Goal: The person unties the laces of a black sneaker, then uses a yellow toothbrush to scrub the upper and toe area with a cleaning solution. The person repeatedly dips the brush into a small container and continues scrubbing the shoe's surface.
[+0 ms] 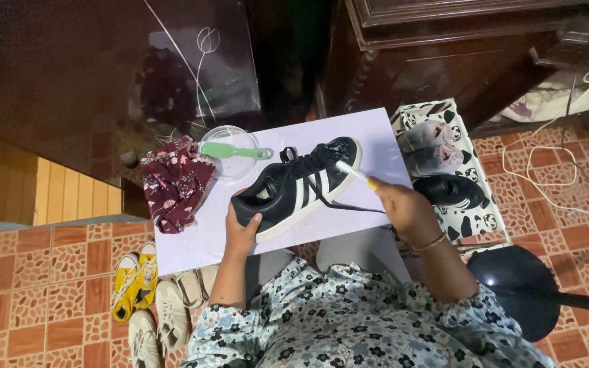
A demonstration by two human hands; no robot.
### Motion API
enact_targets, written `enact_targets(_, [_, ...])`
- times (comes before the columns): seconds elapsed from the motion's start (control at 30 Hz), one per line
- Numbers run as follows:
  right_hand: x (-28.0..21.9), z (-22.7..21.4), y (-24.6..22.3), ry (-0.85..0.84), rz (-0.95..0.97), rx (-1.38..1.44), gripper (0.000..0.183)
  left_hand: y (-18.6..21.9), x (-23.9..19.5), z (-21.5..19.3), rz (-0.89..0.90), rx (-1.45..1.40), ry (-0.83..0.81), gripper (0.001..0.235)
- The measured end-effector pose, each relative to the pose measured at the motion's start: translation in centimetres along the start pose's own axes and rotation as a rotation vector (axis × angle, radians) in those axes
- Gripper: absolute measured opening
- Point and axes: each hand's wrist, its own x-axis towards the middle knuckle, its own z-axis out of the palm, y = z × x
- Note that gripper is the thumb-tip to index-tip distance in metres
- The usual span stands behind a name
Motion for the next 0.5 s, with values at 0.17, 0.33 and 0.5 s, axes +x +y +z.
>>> enact_targets(0.17, [-1.7,4.3,5.2,0.086,-0.028,-0.112,0.021,-0.4,0.1,-0.1,-0.024,-0.016,0.009,0.078])
enact_targets(0.33, [-2.9,3.0,2.6,-0.008,-0.013,-0.015,0.019,0.0,0.4,0.0,-0.012,-0.007,0.007,0.078])
enact_targets(0.5, [-1.2,4.5,4.5,0.115,0.047,0.077,0.025,-0.1,0.0,0.0,-0.009,-0.009,0.002,0.078])
